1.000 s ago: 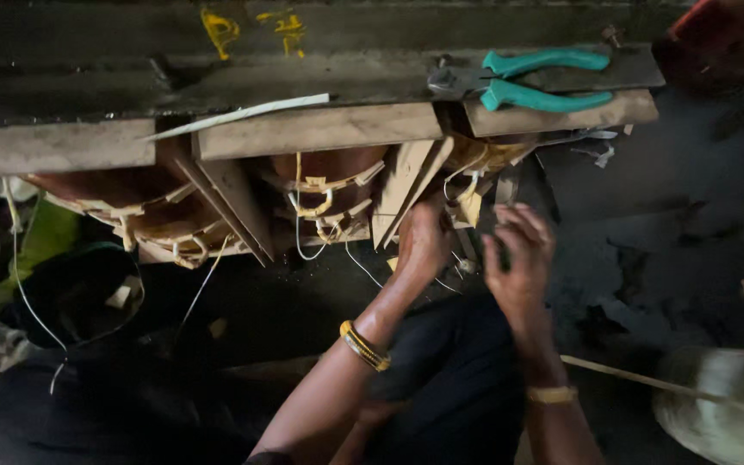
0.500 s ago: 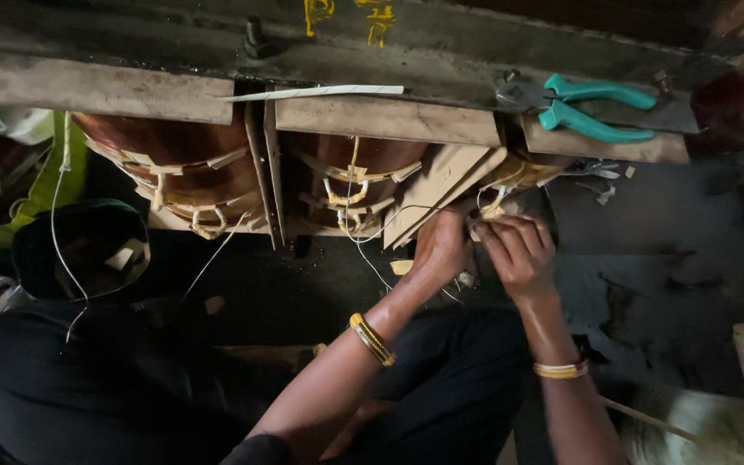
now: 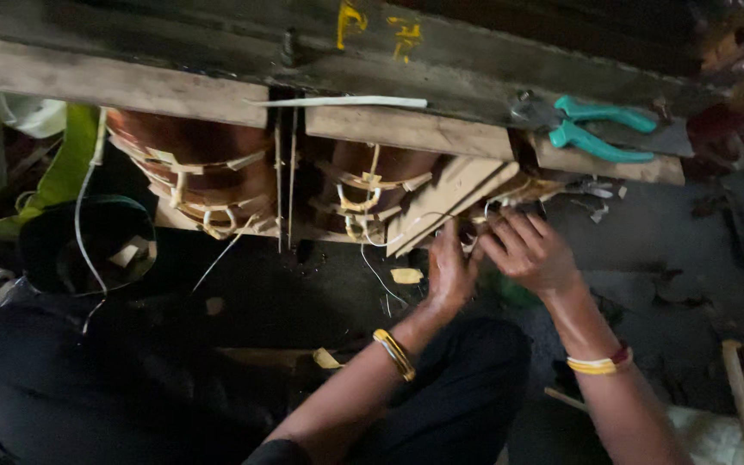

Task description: The person sits on the floor and repeatedly wraps tan insulating tape around copper-wound coils mounted in a wooden frame. They tear off tape strips, position them over the windings, and smooth them down by hand. The process is repeated multiple times across the visible coils.

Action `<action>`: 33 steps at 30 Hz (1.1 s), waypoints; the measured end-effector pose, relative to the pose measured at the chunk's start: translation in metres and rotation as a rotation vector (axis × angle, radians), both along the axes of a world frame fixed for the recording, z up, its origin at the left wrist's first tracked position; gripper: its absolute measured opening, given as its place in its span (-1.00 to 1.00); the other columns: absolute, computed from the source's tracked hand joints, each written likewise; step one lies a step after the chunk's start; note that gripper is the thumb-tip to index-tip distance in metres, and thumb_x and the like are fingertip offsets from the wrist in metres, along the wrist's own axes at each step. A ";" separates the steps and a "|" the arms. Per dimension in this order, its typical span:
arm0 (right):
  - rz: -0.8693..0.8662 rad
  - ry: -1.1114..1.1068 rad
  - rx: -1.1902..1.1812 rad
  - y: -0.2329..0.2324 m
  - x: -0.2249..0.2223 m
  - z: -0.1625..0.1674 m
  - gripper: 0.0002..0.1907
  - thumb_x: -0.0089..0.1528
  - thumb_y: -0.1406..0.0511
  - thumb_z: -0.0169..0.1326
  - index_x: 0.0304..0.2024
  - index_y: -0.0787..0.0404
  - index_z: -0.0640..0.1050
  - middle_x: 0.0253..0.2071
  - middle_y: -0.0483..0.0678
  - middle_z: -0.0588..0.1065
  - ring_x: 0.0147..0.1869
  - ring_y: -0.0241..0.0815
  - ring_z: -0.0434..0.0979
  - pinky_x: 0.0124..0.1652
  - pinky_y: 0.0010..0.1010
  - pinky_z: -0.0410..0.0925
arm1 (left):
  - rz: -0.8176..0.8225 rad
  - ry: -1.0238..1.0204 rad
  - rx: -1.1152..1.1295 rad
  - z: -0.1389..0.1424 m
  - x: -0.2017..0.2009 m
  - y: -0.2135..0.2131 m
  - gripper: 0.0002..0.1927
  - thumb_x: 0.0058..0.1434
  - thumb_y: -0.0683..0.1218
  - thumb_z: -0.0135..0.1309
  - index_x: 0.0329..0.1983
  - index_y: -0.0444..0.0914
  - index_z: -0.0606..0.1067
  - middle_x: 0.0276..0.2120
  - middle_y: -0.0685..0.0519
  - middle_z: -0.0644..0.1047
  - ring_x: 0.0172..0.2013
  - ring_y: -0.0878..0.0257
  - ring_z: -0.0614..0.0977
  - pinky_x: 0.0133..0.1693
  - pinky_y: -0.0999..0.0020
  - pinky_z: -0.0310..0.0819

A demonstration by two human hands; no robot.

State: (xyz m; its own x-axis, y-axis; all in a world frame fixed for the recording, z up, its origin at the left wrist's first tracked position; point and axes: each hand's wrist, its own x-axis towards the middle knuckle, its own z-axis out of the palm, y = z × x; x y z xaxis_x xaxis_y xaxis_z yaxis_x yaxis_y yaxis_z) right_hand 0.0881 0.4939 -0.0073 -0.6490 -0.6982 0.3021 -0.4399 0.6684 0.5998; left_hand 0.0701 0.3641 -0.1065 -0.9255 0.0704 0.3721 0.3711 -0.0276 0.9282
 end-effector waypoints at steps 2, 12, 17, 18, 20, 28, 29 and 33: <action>-0.031 -0.103 0.003 -0.001 -0.003 0.006 -0.85 0.15 0.30 0.19 -0.23 0.15 0.63 -0.14 -0.07 0.58 0.02 -0.13 0.57 -0.03 -0.29 0.47 | 0.031 -0.110 0.128 0.005 0.016 0.004 -0.54 0.23 -0.27 0.17 0.19 -0.28 0.38 -0.05 -0.19 0.51 -0.08 -0.08 0.59 -0.09 0.14 0.53; -0.220 -0.072 -0.172 -0.017 -0.012 0.004 -0.72 0.06 0.36 0.19 -0.15 0.16 0.62 -0.14 -0.11 0.57 0.08 -0.13 0.58 -0.07 -0.28 0.48 | -0.536 -0.850 1.457 -0.014 -0.003 0.042 -0.82 0.37 -0.28 0.06 0.00 -0.23 0.49 -0.13 0.08 0.56 -0.11 0.26 0.59 -0.05 0.38 0.49; -0.404 -0.110 -0.408 -0.026 -0.021 0.000 -0.89 0.23 0.30 0.25 -0.32 0.13 0.55 -0.32 -0.03 0.52 -0.10 -0.05 0.54 -0.18 -0.19 0.45 | -0.529 -0.971 1.503 -0.018 -0.002 0.047 -0.94 0.41 -0.15 0.06 -0.10 -0.17 0.52 -0.20 0.14 0.59 -0.20 0.32 0.60 -0.11 0.42 0.50; -0.377 -0.078 -0.381 -0.028 -0.023 0.000 -0.87 0.18 0.29 0.25 -0.34 0.13 0.54 -0.32 -0.03 0.52 -0.09 -0.03 0.55 -0.17 -0.17 0.44 | -0.511 -1.013 1.496 -0.018 -0.002 0.049 -0.95 0.42 -0.13 0.06 -0.11 -0.16 0.52 -0.22 0.15 0.59 -0.23 0.32 0.59 -0.14 0.43 0.48; -0.332 -0.014 -0.324 -0.030 -0.025 -0.002 -0.82 0.09 0.27 0.26 -0.37 0.13 0.50 -0.33 -0.01 0.52 -0.08 0.01 0.56 -0.16 -0.12 0.44 | -0.481 -1.018 1.493 -0.020 -0.005 0.052 -0.94 0.42 -0.16 0.04 -0.12 -0.17 0.53 -0.23 0.16 0.60 -0.21 0.34 0.61 -0.14 0.45 0.50; -0.257 -0.140 -0.469 -0.020 0.006 0.016 -0.64 0.19 0.46 0.16 0.05 0.20 0.57 -0.07 0.04 0.56 0.04 0.02 0.58 -0.10 -0.24 0.48 | -0.271 -1.080 1.281 -0.028 -0.012 0.069 -0.91 0.35 -0.17 0.08 -0.19 -0.30 0.55 -0.34 -0.02 0.60 -0.35 0.21 0.59 -0.26 0.35 0.51; -0.220 -0.155 -0.521 -0.017 0.013 0.020 -0.60 0.22 0.49 0.13 0.12 0.19 0.56 0.01 0.06 0.57 0.07 0.01 0.58 -0.05 -0.25 0.49 | -0.244 -1.055 1.280 -0.027 -0.013 0.070 -0.89 0.35 -0.17 0.08 -0.19 -0.34 0.55 -0.34 -0.04 0.60 -0.34 0.18 0.60 -0.26 0.33 0.51; -0.163 -0.086 -0.231 -0.006 0.024 0.022 -0.63 0.21 0.46 0.15 0.06 0.07 0.57 -0.08 -0.09 0.59 -0.08 -0.14 0.61 -0.11 -0.32 0.49 | -0.131 -1.057 1.140 -0.019 -0.017 0.071 -0.84 0.33 -0.18 0.09 -0.14 -0.40 0.55 -0.31 0.01 0.60 -0.32 0.21 0.59 -0.27 0.33 0.52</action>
State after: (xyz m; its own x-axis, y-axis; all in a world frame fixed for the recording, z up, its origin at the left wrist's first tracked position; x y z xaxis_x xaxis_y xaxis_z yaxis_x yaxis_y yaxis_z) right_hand 0.1117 0.4877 0.0151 -0.7770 -0.5018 0.3801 -0.3584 0.8490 0.3884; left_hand 0.0532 0.4350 -0.1255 -0.8018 0.3130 -0.5091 -0.4740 -0.8518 0.2230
